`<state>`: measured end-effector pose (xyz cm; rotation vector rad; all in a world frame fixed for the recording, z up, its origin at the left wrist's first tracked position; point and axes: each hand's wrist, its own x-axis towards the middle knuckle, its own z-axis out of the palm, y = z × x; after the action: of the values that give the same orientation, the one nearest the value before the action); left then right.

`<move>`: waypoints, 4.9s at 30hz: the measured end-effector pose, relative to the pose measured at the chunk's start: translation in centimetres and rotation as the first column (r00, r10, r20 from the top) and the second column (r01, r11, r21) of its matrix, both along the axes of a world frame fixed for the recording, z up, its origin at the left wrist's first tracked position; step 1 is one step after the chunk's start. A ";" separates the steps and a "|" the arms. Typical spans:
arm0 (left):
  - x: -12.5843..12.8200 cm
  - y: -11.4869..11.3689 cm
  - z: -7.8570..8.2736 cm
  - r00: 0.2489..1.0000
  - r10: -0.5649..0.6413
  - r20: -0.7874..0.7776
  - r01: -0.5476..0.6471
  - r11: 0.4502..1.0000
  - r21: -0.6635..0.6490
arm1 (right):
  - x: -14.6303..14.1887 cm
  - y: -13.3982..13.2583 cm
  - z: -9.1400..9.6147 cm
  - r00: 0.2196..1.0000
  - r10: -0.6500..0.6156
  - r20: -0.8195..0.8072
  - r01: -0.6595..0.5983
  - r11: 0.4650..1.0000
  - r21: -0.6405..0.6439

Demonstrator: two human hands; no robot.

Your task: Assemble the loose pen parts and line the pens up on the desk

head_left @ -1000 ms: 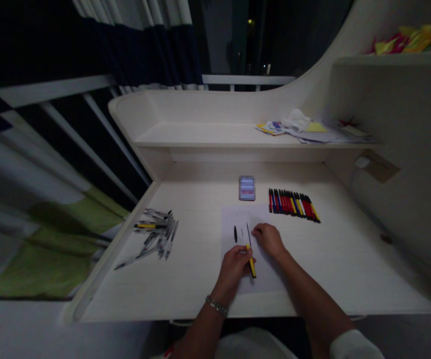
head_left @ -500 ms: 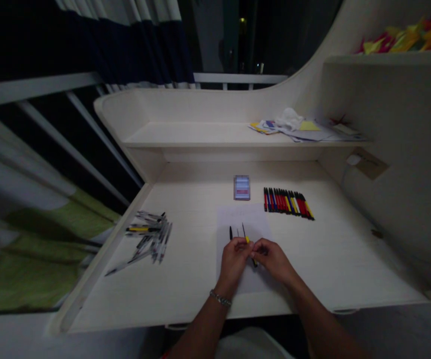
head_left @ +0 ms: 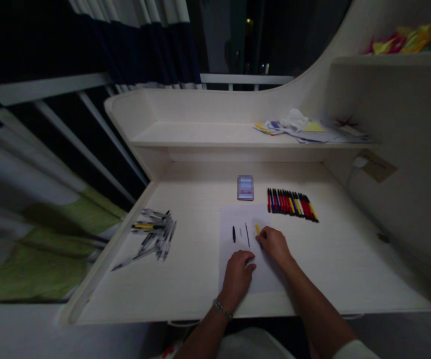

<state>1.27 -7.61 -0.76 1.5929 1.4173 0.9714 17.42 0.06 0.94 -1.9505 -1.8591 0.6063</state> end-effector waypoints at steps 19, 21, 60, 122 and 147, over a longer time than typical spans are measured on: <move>0.0 0.4 -0.8 0.999 -0.007 -0.038 0.011 0.995 0.097 | 2.9 -2.7 -2.1 0.915 -0.181 -0.361 0.252 0.954 0.160; 0.1 0.5 -0.8 1.000 0.007 -0.018 -0.005 0.997 0.075 | 2.9 -2.8 -2.0 0.915 -0.181 -0.362 0.254 0.953 0.166; 0.1 0.2 1.7 0.628 0.302 0.717 -0.110 0.947 -0.302 | 0.2 -1.5 1.2 0.943 0.207 -0.260 -0.166 0.971 0.171; -2.0 0.2 1.0 0.813 0.204 0.545 -0.134 0.977 -0.167 | -5.4 2.4 1.6 0.949 0.097 0.299 -0.049 0.986 -0.162; -0.8 1.0 1.0 0.812 0.171 0.558 -0.074 0.979 -0.192 | -3.4 -0.7 4.5 0.477 0.010 -0.879 0.055 0.998 0.042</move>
<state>0.49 -6.63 0.25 0.9710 1.1387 1.2483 13.98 -0.64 5.39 -1.1679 -1.1226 1.2344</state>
